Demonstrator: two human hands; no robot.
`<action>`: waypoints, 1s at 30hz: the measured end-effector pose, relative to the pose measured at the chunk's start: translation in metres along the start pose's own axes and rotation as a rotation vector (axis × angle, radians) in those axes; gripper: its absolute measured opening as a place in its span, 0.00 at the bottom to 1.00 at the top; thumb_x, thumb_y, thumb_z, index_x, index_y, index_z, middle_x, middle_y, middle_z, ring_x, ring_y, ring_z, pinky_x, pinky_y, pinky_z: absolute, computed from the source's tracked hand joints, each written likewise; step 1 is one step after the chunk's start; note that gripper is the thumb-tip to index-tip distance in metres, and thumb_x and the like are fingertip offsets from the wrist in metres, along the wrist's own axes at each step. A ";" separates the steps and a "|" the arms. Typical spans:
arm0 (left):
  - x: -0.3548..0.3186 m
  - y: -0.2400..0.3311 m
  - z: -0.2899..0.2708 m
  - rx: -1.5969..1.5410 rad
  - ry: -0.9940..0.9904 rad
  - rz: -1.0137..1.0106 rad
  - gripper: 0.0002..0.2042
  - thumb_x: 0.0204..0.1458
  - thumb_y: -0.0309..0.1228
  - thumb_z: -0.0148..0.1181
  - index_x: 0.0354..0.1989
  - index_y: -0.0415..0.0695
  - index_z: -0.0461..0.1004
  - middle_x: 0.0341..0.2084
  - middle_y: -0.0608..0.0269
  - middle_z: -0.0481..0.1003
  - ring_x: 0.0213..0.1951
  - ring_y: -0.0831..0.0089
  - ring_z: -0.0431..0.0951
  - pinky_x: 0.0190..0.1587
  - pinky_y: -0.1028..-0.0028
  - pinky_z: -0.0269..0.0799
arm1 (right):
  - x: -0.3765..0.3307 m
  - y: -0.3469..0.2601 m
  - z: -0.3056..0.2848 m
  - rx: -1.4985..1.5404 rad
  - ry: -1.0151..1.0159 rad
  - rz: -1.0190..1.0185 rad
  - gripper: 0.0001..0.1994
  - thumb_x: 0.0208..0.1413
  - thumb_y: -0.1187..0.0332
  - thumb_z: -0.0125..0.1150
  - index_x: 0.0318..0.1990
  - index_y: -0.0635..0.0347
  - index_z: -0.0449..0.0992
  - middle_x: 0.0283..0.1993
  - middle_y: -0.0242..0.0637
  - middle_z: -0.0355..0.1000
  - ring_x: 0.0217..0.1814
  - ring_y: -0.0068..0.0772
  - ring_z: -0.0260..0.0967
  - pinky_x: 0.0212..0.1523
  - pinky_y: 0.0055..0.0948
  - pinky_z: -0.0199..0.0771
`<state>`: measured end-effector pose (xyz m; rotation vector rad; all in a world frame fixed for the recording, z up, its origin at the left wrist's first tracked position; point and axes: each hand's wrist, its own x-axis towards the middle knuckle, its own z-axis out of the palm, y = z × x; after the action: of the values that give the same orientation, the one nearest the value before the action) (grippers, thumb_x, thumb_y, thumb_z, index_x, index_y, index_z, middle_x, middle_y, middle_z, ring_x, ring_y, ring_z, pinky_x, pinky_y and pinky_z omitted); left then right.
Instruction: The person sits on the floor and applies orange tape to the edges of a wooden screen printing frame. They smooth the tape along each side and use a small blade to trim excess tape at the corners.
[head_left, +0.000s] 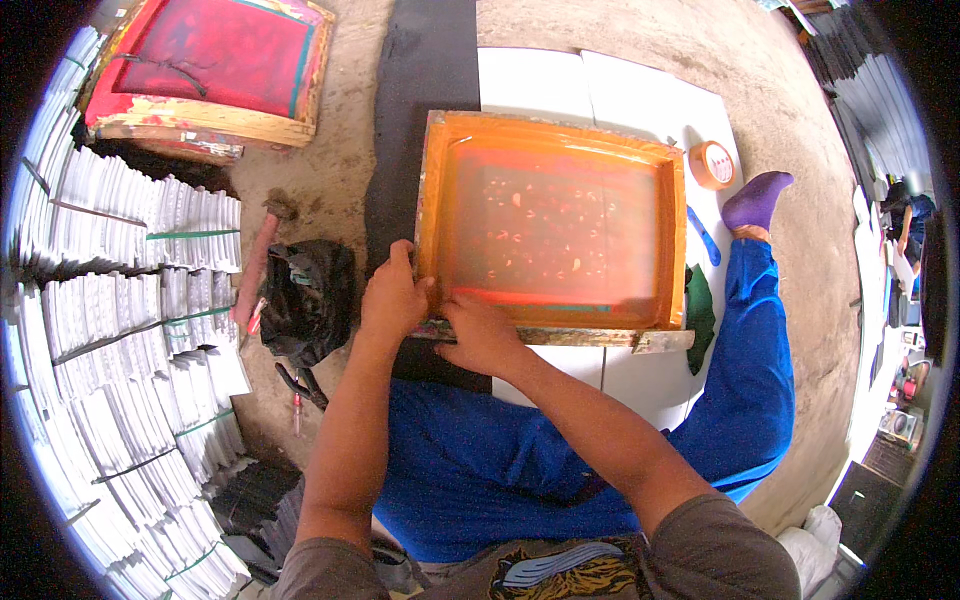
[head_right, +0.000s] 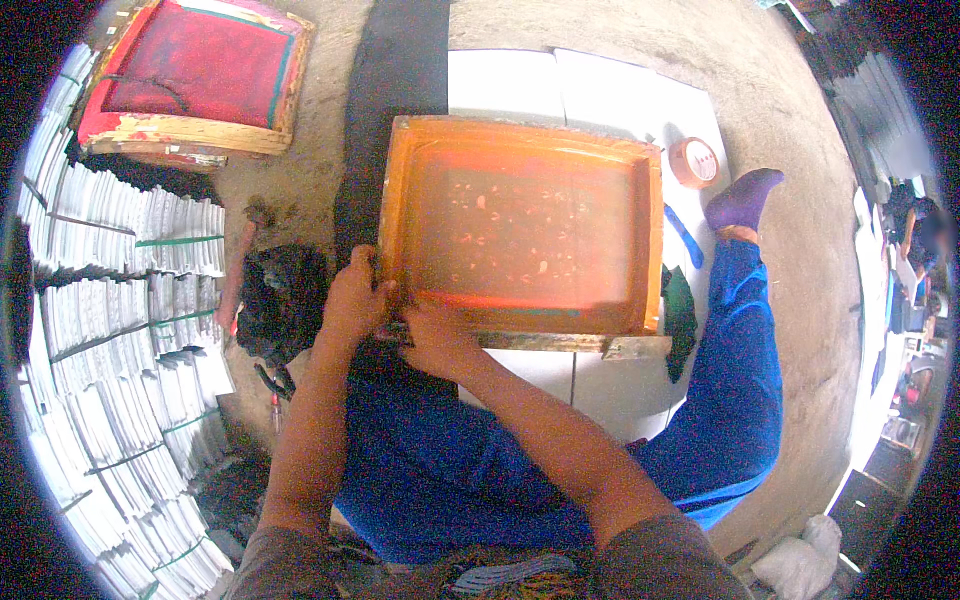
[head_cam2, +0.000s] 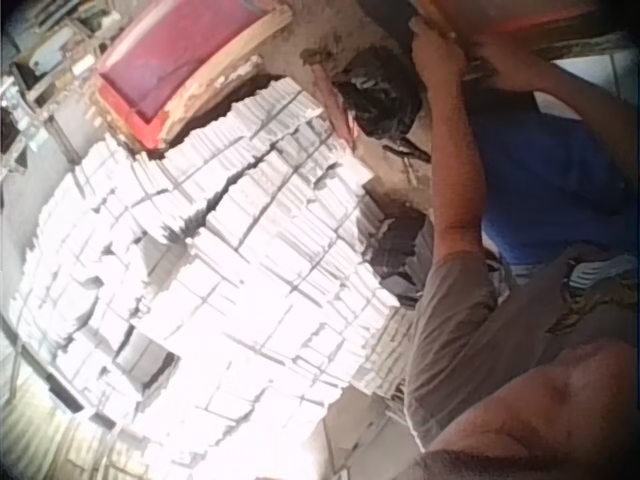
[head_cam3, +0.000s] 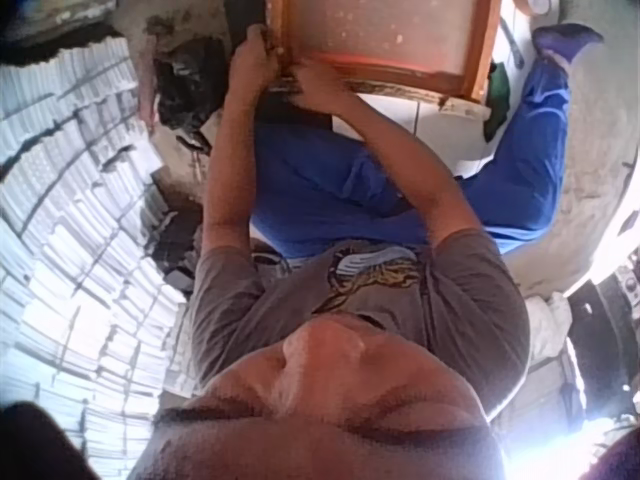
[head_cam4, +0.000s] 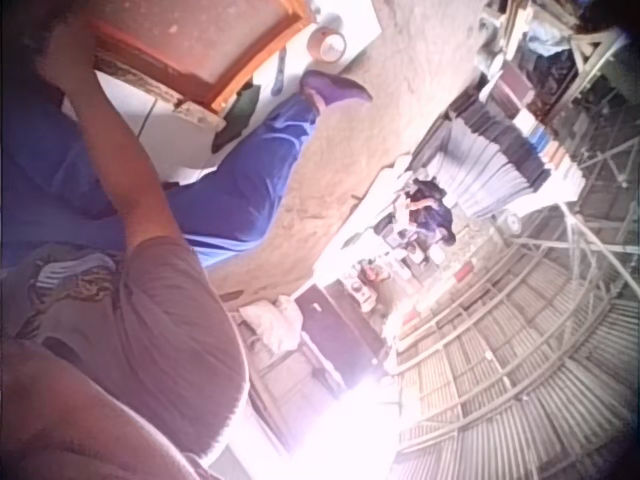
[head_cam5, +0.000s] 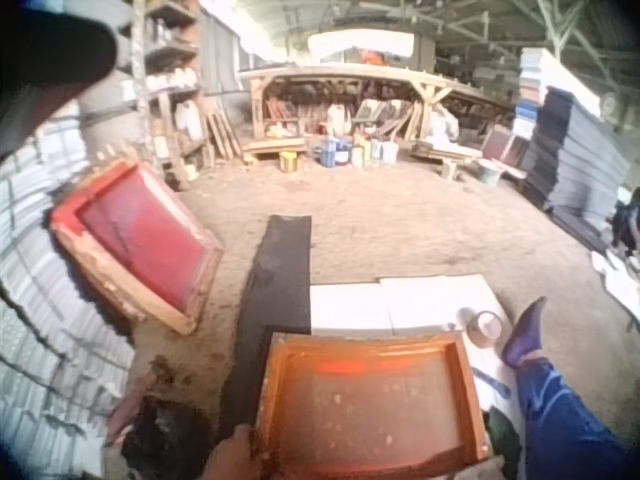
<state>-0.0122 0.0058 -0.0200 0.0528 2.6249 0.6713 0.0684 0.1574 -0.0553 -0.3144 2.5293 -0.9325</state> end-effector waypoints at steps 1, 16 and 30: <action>-0.001 -0.004 0.001 -0.006 0.010 0.007 0.28 0.54 0.32 0.68 0.60 0.42 0.63 0.46 0.36 0.79 0.50 0.37 0.79 0.50 0.48 0.75 | -0.006 0.000 -0.005 -0.010 0.013 0.001 0.28 0.45 0.58 0.75 0.52 0.64 0.76 0.52 0.51 0.73 0.57 0.55 0.72 0.59 0.49 0.75; -0.018 0.032 0.006 0.325 0.188 0.290 0.26 0.52 0.40 0.71 0.57 0.44 0.71 0.51 0.51 0.74 0.58 0.47 0.72 0.59 0.51 0.70 | -0.111 0.089 -0.110 -0.195 -0.159 0.188 0.32 0.43 0.53 0.77 0.52 0.67 0.76 0.55 0.50 0.73 0.62 0.54 0.70 0.60 0.50 0.74; -0.067 0.156 0.154 0.350 -0.225 0.794 0.31 0.47 0.47 0.72 0.54 0.38 0.74 0.57 0.48 0.72 0.61 0.50 0.71 0.61 0.53 0.70 | -0.196 0.158 -0.171 -0.052 0.157 0.203 0.30 0.43 0.56 0.77 0.55 0.54 0.75 0.56 0.48 0.73 0.64 0.55 0.69 0.62 0.47 0.73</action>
<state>0.1018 0.2039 -0.0428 1.2383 2.4122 0.3866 0.1531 0.4403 0.0183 0.0022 2.6697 -0.8430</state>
